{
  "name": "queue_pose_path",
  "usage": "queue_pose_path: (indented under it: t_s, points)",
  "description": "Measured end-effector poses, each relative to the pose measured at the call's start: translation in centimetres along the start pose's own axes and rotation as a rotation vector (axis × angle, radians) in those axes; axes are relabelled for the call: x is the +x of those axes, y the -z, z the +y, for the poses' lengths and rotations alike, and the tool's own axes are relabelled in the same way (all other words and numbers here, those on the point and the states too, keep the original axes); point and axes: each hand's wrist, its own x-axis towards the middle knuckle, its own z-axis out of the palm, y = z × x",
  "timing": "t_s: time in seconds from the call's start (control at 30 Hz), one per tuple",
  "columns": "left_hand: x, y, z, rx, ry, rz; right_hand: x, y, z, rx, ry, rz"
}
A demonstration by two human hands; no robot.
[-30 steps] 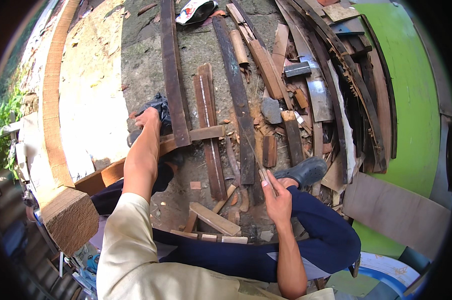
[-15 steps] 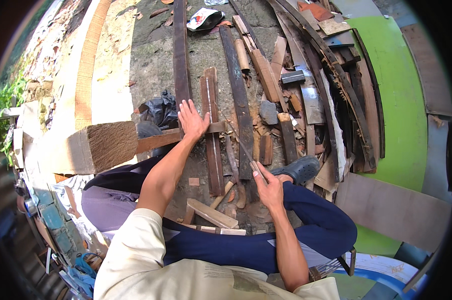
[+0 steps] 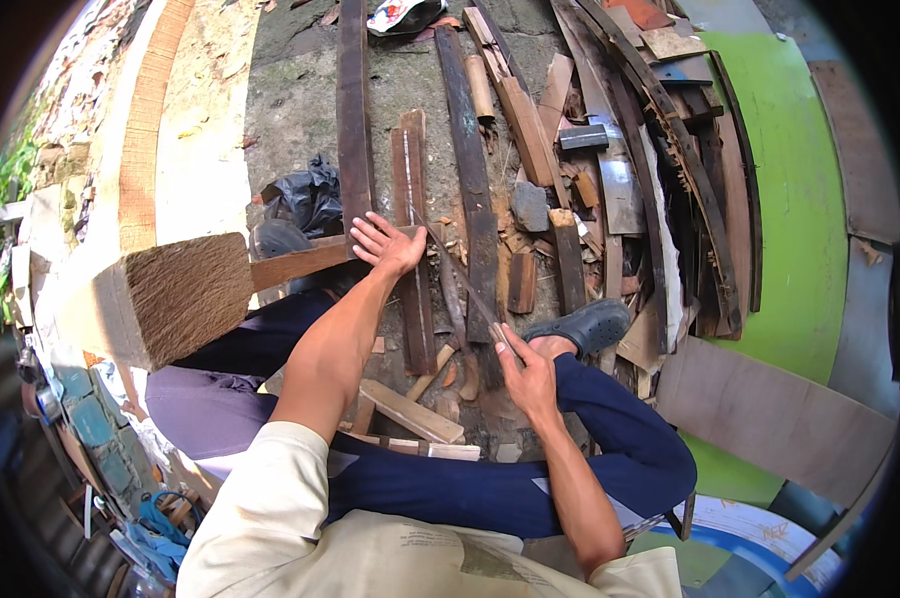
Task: The person sits on the ground and uses a hand tool to shave a small wooden block, repeatedly scraping its surface to remove thin layers of wood.
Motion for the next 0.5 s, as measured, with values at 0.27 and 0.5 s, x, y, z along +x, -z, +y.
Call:
queue_pose_path:
  t_s: [0.27,0.5]
  points:
    - [0.8,0.1,-0.4,0.121,0.05,-0.041,3.7,-1.0,-0.3,-0.011,-0.172,-0.141]
    - [1.4,0.3,-0.3,0.354,0.036,-0.122,8.2,-2.8,0.7,-0.006,0.022,-0.091]
